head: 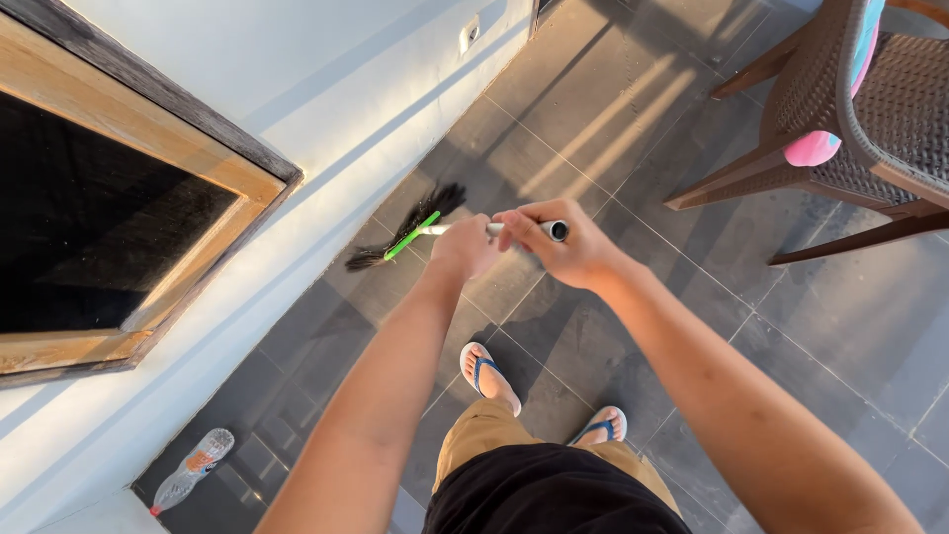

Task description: Sweep the floor of an outdoor balcony using a broom.

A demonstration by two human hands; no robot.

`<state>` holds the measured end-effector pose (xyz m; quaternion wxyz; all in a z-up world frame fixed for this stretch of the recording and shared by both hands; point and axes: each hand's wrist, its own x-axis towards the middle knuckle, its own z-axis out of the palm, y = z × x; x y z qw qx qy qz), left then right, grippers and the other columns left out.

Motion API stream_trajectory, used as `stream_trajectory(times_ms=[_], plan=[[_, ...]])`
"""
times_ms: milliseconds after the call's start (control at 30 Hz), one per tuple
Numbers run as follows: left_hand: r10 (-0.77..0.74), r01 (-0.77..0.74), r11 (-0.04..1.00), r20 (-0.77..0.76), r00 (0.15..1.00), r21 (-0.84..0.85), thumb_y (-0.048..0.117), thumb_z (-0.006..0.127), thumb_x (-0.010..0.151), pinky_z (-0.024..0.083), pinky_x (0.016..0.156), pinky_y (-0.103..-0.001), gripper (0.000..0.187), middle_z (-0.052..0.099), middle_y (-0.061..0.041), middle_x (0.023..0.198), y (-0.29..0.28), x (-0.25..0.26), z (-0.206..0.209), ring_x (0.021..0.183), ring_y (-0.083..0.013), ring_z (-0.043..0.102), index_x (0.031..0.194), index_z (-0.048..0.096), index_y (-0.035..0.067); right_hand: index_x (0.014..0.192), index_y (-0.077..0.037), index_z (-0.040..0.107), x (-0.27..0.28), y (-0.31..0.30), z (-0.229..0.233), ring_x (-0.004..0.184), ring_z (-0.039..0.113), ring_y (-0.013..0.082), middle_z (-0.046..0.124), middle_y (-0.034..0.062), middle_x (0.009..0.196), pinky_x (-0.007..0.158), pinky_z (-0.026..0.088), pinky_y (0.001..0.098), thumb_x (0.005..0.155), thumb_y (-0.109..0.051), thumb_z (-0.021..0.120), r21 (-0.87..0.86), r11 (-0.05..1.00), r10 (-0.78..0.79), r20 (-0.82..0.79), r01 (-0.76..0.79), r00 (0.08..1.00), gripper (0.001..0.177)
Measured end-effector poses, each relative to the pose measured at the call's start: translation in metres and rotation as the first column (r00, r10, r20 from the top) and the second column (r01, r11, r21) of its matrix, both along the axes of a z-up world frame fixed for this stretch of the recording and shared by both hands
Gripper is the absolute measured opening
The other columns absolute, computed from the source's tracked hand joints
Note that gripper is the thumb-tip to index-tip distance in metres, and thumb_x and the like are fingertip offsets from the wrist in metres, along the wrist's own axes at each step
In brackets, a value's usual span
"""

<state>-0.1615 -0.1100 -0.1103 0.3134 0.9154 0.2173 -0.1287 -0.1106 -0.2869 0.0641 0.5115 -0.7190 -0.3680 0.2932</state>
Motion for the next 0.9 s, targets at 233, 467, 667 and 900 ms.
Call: stream_trajectory(times_ms=[233, 467, 667, 900], plan=[[-0.046, 0.047, 0.999, 0.001, 0.999, -0.029, 0.032, 0.06, 0.091, 0.056, 0.088, -0.048, 0.031, 0.076, -0.019, 0.099, -0.084, -0.014, 0.018, 0.097, -0.0374, 0.072, 0.1, 0.077, 0.009, 0.072, -0.003, 0.068, 0.004, -0.078, 0.001, 0.067, 0.058, 0.0086, 0.065, -0.0007, 0.066, 0.068, 0.048, 0.0288, 0.106, -0.028, 0.055, -0.034, 0.998, 0.054, 0.151, -0.05, 0.987, 0.044], [0.011, 0.022, 0.98, 0.166, 0.986, -0.196, 0.033, 0.067, 0.083, 0.057, 0.087, -0.044, 0.031, 0.076, -0.019, 0.094, -0.261, -0.022, 0.035, 0.094, -0.0363, 0.073, 0.1, 0.078, 0.01, 0.062, 0.001, 0.051, 0.022, -0.227, 0.031, 0.067, 0.056, 0.0114, 0.061, 0.0041, 0.063, 0.065, 0.047, 0.0306, 0.105, -0.021, 0.056, -0.03, 0.991, 0.124, -0.068, -0.127, 0.99, 0.049], [-0.149, 0.168, 0.97, 0.117, 0.982, -0.175, 0.034, 0.064, 0.084, 0.057, 0.079, -0.047, 0.029, 0.076, -0.016, 0.089, -0.37, -0.015, 0.06, 0.087, -0.0368, 0.072, 0.099, 0.075, 0.011, 0.061, 0.0, 0.059, 0.034, -0.328, 0.056, 0.062, 0.051, 0.0137, 0.062, 0.0063, 0.062, 0.06, 0.043, 0.0323, 0.101, -0.026, 0.056, -0.228, 0.965, 0.126, -0.03, -0.13, 0.992, 0.049], [-0.352, 0.34, 0.935, 0.14, 0.925, 0.104, 0.035, 0.055, 0.085, 0.055, 0.074, -0.05, 0.031, 0.075, -0.013, 0.083, -0.38, -0.006, 0.139, 0.081, -0.037, 0.071, 0.105, 0.075, 0.024, 0.06, 0.0, 0.049, 0.031, -0.362, 0.085, 0.068, 0.062, 0.0118, 0.066, 0.0051, 0.065, 0.064, 0.05, 0.0303, 0.104, -0.027, 0.056, 0.008, 0.997, 0.079, 0.035, -0.079, 0.996, 0.052]])
